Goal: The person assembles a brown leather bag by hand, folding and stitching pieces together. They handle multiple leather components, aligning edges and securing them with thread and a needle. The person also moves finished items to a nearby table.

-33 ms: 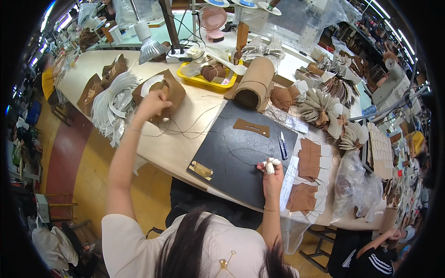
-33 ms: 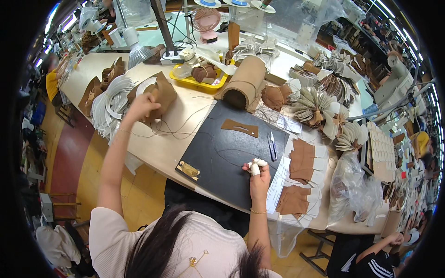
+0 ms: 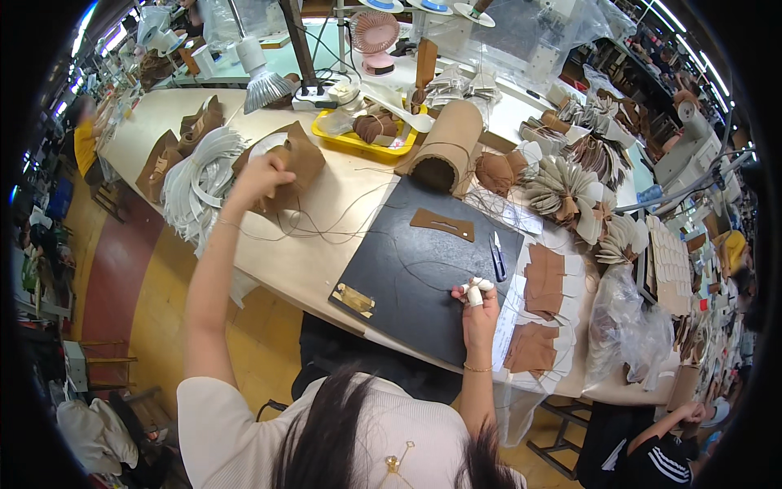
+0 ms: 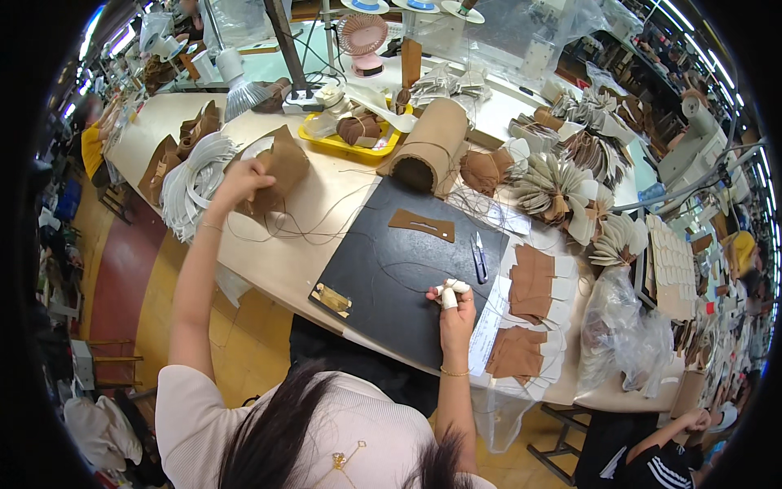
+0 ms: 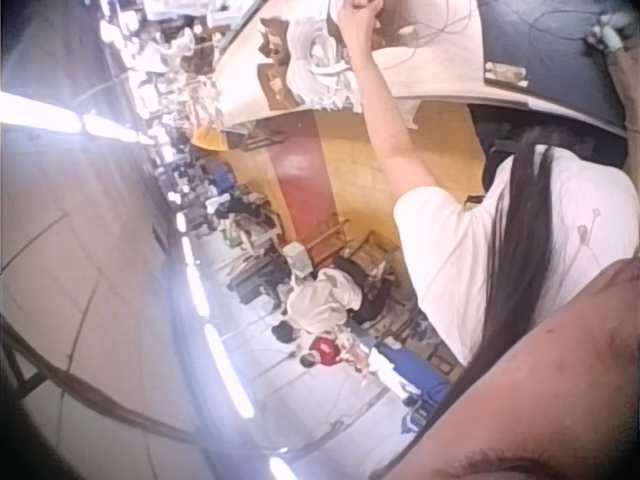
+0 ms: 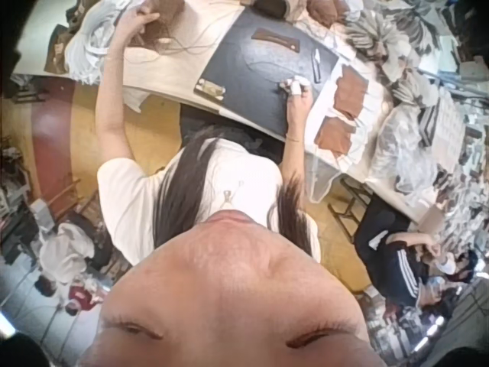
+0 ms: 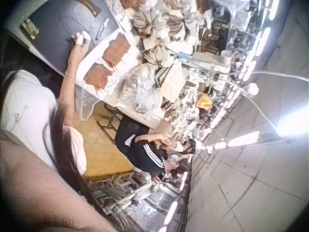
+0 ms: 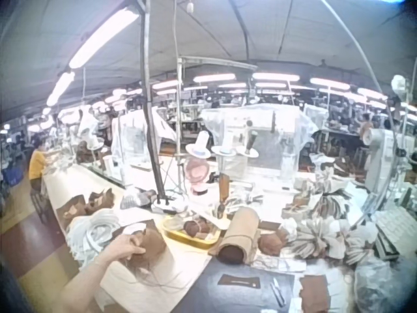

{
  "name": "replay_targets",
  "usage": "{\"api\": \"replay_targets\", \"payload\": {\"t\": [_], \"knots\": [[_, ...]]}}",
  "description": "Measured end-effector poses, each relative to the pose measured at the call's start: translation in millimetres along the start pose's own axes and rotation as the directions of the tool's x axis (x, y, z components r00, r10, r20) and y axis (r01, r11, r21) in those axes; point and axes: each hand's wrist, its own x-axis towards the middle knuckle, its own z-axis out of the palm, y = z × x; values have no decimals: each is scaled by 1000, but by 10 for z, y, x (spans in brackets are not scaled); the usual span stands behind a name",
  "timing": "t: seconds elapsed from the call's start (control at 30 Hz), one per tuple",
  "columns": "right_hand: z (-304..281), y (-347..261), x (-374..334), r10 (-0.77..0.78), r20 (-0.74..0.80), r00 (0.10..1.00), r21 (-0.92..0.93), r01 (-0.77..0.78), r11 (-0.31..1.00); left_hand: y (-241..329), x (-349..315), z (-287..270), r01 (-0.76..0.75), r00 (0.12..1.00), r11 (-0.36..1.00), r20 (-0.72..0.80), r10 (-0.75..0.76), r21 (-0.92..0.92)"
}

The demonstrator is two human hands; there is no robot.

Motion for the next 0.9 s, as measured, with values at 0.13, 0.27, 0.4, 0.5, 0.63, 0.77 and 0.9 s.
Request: {"api": "replay_targets", "payload": {"t": [0.13,0.27,0.4,0.5,0.63,0.77,0.9], "knots": [[15,12,52,-48,11,999,6,48,999,-138,-13,-741,-275,942,950,-237,236,-148],[7,21,59,-32,-8,999,7,32,999,-393,-123,-1282,-398,884,729,-445,142,-558],[7,24,59,-32,2,999,-15,33,999,-451,-415,-1677,-420,820,681,-572,2,-599],[15,11,62,-52,6,999,-10,52,999,-226,-918,-1938,-483,726,793,-676,126,-371],[-30,-108,51,54,-39,998,239,-43,970,335,-1693,-2072,-493,839,770,-456,297,-406],[-170,-433,0,-22,34,999,359,8,933,824,-1900,-1599,-474,880,808,-234,414,-350],[-338,-874,-165,-147,-99,984,278,169,946,1243,-1730,-944,-844,412,328,-121,903,-424]]}}
